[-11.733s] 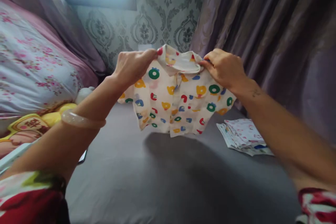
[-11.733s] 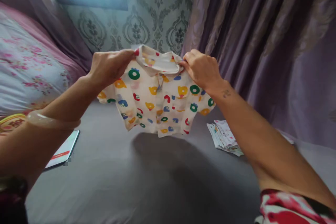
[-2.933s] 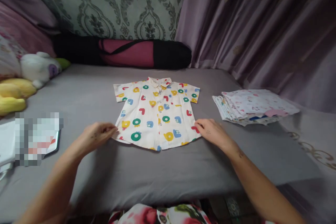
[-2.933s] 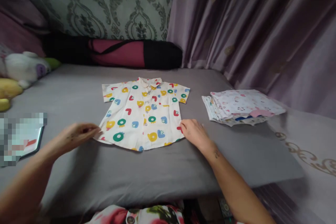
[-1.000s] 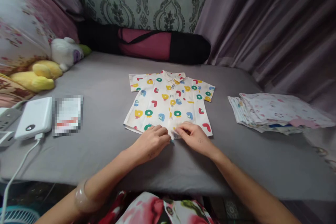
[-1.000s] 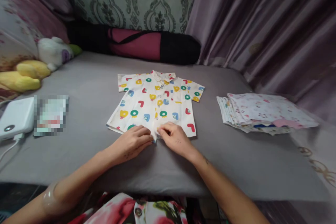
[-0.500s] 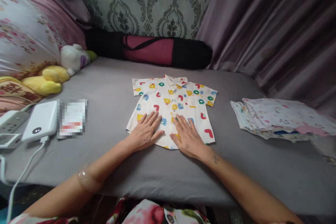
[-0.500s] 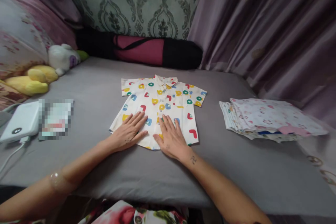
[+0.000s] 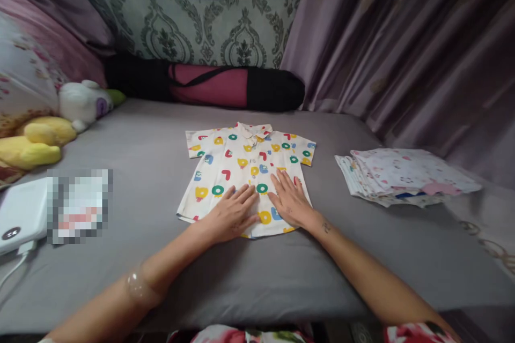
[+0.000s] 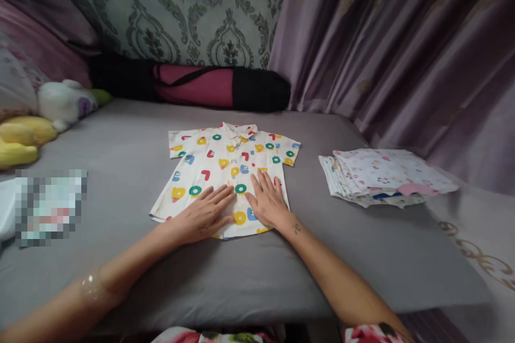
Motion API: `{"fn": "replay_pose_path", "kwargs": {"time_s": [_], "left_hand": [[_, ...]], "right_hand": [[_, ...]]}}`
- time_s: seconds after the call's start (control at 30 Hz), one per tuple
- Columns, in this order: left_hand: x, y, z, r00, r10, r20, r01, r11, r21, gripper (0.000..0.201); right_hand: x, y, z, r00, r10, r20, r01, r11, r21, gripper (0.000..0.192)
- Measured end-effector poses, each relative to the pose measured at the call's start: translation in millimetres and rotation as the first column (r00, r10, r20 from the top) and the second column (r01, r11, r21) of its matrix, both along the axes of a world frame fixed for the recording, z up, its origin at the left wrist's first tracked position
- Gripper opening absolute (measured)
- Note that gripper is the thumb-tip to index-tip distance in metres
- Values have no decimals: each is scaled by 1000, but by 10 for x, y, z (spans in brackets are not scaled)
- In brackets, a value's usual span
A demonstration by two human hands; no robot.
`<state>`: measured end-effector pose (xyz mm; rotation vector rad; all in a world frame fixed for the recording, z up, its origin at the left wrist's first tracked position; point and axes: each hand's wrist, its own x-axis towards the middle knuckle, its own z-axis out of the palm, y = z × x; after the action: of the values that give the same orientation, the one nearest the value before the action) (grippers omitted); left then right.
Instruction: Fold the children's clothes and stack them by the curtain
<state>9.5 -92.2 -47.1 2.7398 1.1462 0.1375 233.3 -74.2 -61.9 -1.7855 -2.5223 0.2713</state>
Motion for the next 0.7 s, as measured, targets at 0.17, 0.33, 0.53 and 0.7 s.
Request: {"fn": "replay_pose_path", "kwargs": {"time_s": [0.17,0.33,0.53,0.7], "left_hand": [[145,103,129,999,32,-14,-32,999,-14,36],[381,181,35,995,91,46,-92,996,22,38],[491,123,-363,988,96,119,-107,990,90,53],[479,125,-427,991,95,99,-106,987,117,56]], "right_hand": [[27,129,87,998,54,-18,-53,998,25,53],[5,861,325,983,-12,-182,22,998,51,38],[-91,1835,293,929,-265,-258,280,960,23,38],[-412,2137,51,936,-298,-188,305,952,7,46]]}}
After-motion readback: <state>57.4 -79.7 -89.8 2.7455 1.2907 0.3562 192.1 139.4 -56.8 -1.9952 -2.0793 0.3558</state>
